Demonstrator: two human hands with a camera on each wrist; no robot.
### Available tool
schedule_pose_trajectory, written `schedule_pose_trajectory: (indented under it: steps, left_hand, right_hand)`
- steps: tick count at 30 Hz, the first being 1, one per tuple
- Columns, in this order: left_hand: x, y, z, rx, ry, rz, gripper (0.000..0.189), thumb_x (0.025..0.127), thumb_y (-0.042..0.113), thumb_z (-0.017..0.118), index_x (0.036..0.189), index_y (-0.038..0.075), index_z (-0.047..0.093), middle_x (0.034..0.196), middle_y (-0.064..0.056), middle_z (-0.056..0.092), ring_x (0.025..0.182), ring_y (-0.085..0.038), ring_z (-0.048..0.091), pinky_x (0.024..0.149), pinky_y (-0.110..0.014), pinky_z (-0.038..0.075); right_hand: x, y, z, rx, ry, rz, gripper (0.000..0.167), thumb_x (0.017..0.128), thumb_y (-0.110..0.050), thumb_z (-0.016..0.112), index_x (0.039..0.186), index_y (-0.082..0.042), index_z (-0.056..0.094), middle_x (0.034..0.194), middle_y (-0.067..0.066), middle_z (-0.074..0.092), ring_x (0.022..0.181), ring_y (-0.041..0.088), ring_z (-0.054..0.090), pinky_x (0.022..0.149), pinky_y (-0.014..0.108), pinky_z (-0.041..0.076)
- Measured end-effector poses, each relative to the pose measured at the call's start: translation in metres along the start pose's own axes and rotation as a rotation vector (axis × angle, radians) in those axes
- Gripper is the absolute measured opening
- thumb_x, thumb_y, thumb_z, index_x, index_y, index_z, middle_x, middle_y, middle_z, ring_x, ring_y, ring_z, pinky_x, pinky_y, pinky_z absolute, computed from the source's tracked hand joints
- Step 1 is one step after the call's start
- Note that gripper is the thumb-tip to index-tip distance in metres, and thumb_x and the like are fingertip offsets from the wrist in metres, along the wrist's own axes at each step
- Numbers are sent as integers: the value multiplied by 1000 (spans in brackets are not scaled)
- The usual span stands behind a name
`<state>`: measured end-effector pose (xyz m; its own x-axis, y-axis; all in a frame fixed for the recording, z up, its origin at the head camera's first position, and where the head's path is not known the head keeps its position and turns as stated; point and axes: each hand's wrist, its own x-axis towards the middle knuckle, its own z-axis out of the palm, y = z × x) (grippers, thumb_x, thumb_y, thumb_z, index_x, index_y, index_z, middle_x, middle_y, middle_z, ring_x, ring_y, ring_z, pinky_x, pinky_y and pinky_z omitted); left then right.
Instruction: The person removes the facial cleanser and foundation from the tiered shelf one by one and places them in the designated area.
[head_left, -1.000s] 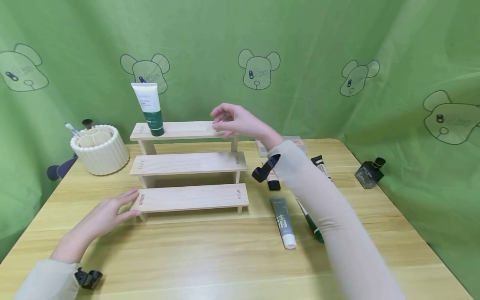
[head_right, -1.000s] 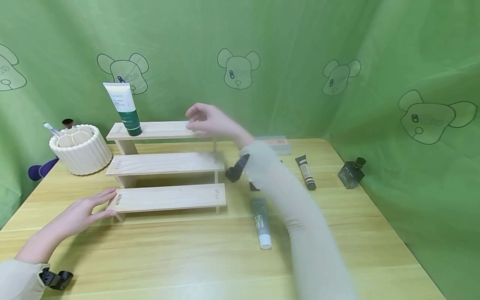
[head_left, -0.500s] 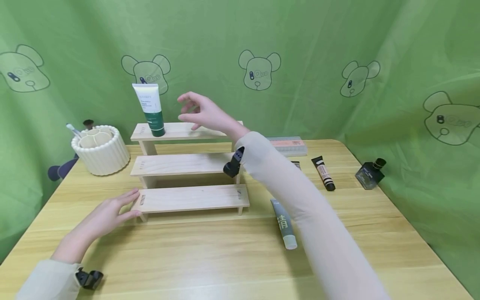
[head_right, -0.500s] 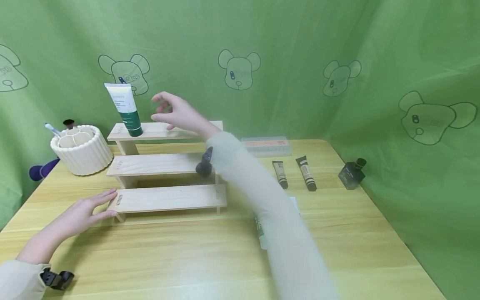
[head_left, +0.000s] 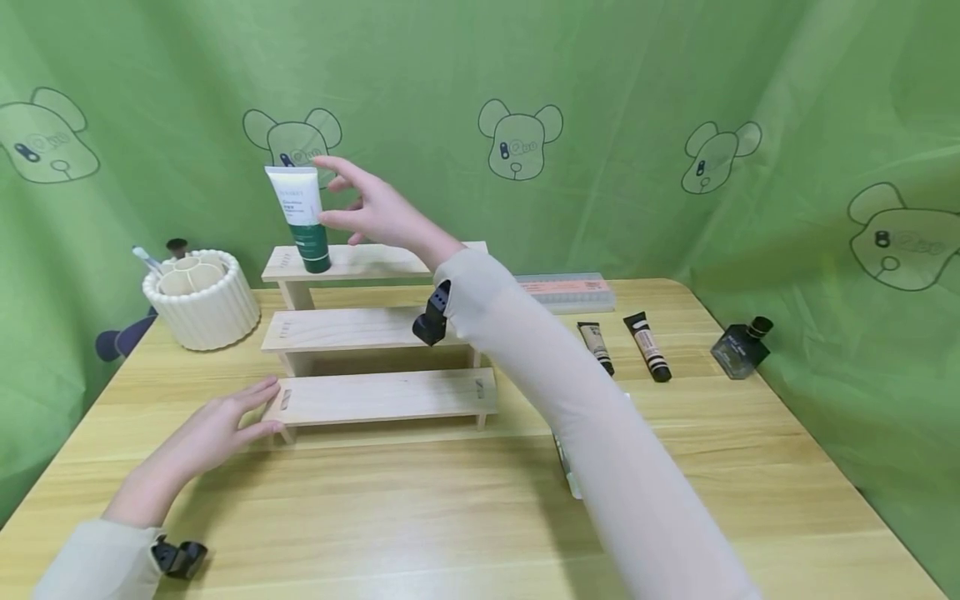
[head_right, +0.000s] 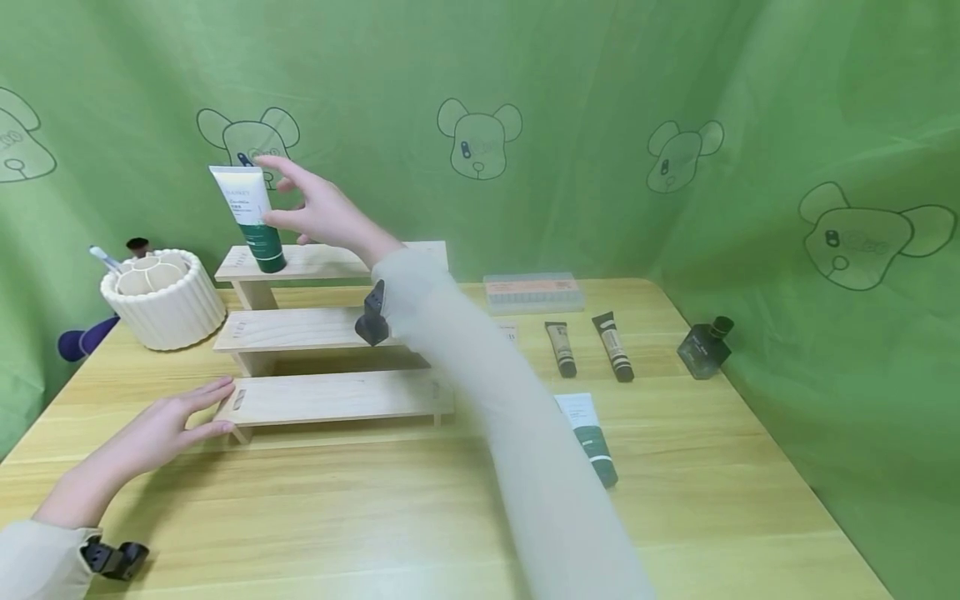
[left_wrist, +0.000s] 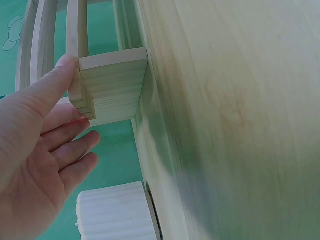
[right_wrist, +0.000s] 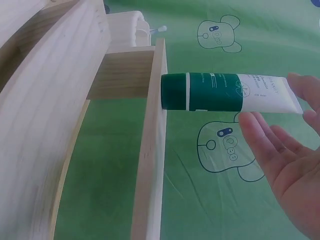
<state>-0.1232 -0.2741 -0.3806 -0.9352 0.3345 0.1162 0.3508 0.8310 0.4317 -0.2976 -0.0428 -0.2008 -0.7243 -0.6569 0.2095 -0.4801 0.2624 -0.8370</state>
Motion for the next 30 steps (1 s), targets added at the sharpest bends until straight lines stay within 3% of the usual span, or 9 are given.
schedule_pose_trajectory:
  steps: [6,14,22,30]
  left_hand:
    - [0,-1,1,-3,-3,-3,64,88,36,61,130,-9,43,136,-27,37,120,-48,37,99,-59,29]
    - [0,-1,2,-2,4,0,63,88,34,62,130,-9,43,136,-27,37,119,-47,38,98,-59,30]
    - [-1,-2,1,-3,1,-2,64,88,34,62,130,-10,43,136,-28,36,119,-48,37,98,-60,29]
    - [-1,-2,1,2,-1,-3,64,88,35,61,130,-9,43,137,-27,36,119,-48,37,98,-60,30]
  right_hand:
    - [-4,-9,2,-31,3,0,70,87,-10,64,145,-26,29,131,7,43,92,21,61,65,31,55]
    - [6,-1,3,-87,27,-32,63,87,-12,64,141,-27,37,130,6,45,85,18,62,64,33,55]
    - [6,5,7,-30,140,-98,45,87,-5,63,129,-15,51,112,5,58,86,16,62,65,32,54]
    - [2,6,16,-8,290,-151,20,88,-2,60,107,-7,58,100,6,64,87,14,59,65,23,53]
